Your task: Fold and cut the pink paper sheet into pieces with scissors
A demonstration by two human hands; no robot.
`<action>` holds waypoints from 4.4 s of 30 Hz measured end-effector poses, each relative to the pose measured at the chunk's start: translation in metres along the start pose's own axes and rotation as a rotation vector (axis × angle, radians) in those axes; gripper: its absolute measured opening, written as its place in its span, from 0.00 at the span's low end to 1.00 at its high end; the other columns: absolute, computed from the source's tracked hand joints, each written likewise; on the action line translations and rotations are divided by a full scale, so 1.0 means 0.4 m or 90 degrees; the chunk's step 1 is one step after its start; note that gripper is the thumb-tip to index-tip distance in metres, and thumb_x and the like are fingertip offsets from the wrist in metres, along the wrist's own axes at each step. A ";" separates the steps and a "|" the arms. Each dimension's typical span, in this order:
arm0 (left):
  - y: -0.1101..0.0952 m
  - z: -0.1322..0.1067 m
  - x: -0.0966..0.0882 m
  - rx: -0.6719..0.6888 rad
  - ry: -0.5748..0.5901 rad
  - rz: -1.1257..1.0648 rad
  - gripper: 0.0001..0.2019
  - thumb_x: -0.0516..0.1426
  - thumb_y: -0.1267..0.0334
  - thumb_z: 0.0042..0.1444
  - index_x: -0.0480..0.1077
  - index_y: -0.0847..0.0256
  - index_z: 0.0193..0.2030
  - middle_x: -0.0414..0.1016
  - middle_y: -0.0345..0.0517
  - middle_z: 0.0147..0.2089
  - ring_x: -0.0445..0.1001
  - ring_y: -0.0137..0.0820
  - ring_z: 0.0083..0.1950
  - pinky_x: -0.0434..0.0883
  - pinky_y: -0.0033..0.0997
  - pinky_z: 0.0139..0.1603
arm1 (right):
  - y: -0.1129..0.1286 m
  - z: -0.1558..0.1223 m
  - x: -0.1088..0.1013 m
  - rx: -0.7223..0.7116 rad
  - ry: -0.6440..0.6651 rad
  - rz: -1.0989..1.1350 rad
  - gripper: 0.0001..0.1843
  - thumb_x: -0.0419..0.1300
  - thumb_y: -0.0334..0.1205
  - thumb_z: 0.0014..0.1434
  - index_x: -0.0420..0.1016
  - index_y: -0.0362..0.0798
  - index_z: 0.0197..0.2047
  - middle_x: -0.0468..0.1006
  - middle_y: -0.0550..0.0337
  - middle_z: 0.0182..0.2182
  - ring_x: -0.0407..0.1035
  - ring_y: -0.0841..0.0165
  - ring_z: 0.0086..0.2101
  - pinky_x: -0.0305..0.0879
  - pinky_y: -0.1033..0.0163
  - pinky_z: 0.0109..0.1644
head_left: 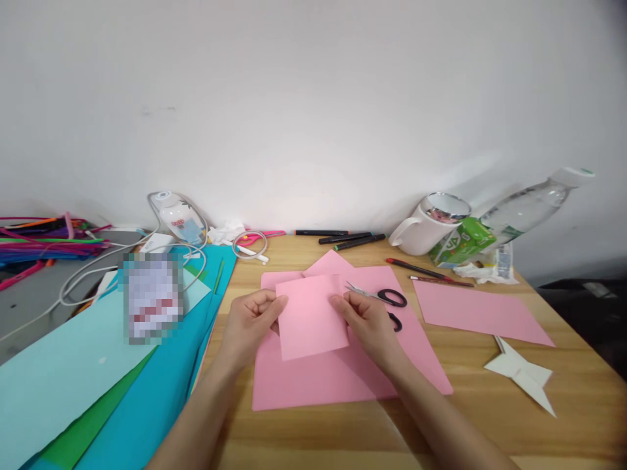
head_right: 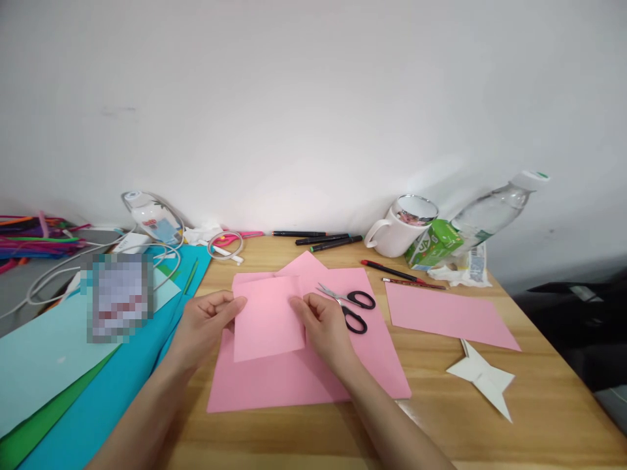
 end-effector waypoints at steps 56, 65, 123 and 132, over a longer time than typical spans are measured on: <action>-0.009 -0.008 0.062 0.005 0.188 0.125 0.10 0.57 0.60 0.48 0.70 0.65 0.24 0.69 0.40 0.22 0.62 0.24 0.24 0.56 0.23 0.24 | 0.007 0.005 0.015 0.056 0.203 0.101 0.11 0.60 0.43 0.51 0.73 0.45 0.36 0.71 0.64 0.24 0.64 0.73 0.25 0.59 0.68 0.28; -0.017 -0.004 0.047 0.003 0.105 0.122 0.04 0.57 0.67 0.41 0.70 0.64 0.19 0.68 0.37 0.18 0.63 0.23 0.21 0.59 0.22 0.22 | 0.000 -0.007 0.030 0.058 0.188 0.032 0.18 0.61 0.45 0.51 0.62 0.44 0.18 0.52 0.70 0.16 0.46 0.77 0.19 0.41 0.69 0.21; 0.006 0.018 0.018 0.195 0.016 0.311 0.13 0.56 0.56 0.52 0.73 0.59 0.41 0.75 0.51 0.47 0.71 0.39 0.48 0.66 0.35 0.48 | 0.095 -0.037 -0.093 -0.139 -0.164 -0.191 0.08 0.54 0.39 0.56 0.70 0.47 0.27 0.77 0.55 0.38 0.69 0.70 0.26 0.63 0.66 0.26; -0.042 -0.019 0.054 0.087 0.170 -0.082 0.29 0.50 0.37 0.49 0.75 0.62 0.41 0.76 0.47 0.30 0.71 0.33 0.28 0.67 0.27 0.26 | 0.031 -0.017 -0.060 0.049 -0.074 0.296 0.15 0.61 0.46 0.53 0.67 0.46 0.22 0.61 0.69 0.18 0.55 0.77 0.20 0.56 0.73 0.22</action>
Point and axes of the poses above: each hand's wrist, its own z-axis towards the middle knuckle, its own x-axis out of the palm, y = z × x, the point moved 6 cm from there along z, towards the middle knuckle
